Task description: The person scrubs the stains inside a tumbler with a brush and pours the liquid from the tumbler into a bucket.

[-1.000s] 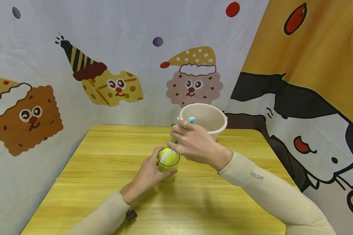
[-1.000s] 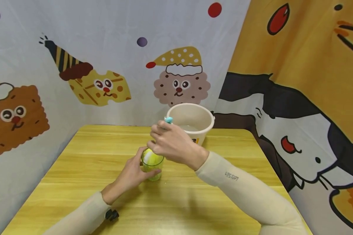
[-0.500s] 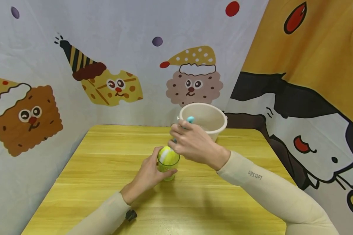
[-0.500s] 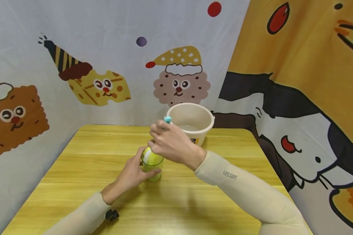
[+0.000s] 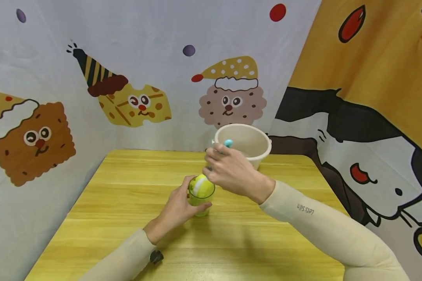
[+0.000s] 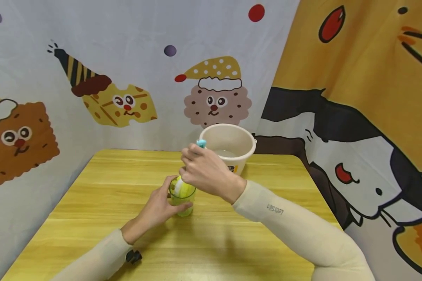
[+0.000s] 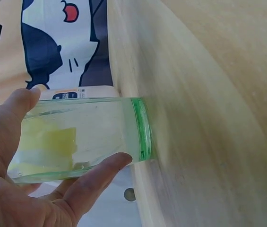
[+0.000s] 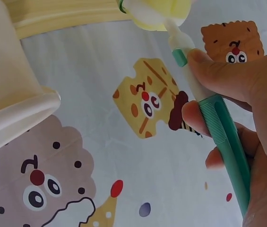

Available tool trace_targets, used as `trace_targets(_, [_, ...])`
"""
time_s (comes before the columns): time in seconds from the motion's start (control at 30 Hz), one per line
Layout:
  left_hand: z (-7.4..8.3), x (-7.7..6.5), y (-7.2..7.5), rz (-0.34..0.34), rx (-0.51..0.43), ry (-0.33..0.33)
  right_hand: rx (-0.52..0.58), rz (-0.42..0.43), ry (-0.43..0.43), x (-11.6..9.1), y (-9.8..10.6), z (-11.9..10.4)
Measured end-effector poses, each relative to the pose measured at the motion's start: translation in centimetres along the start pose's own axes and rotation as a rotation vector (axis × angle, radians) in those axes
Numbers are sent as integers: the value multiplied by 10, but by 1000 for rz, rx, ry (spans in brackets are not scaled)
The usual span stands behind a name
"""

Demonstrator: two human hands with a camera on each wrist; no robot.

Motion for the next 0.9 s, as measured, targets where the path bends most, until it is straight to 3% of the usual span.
trace_targets(0.9, [3, -1, 1, 14, 23, 48, 20, -42, 32, 1, 0, 1])
Point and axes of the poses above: each hand's wrist, its own x-axis towards the middle knuckle, its own y-axis out of the back of the hand, z = x × y, the point moved 2 cm from there along x, towards the middle knuckle, and after that the axes turned 13 degrees about -x, right-handed, at the moved point
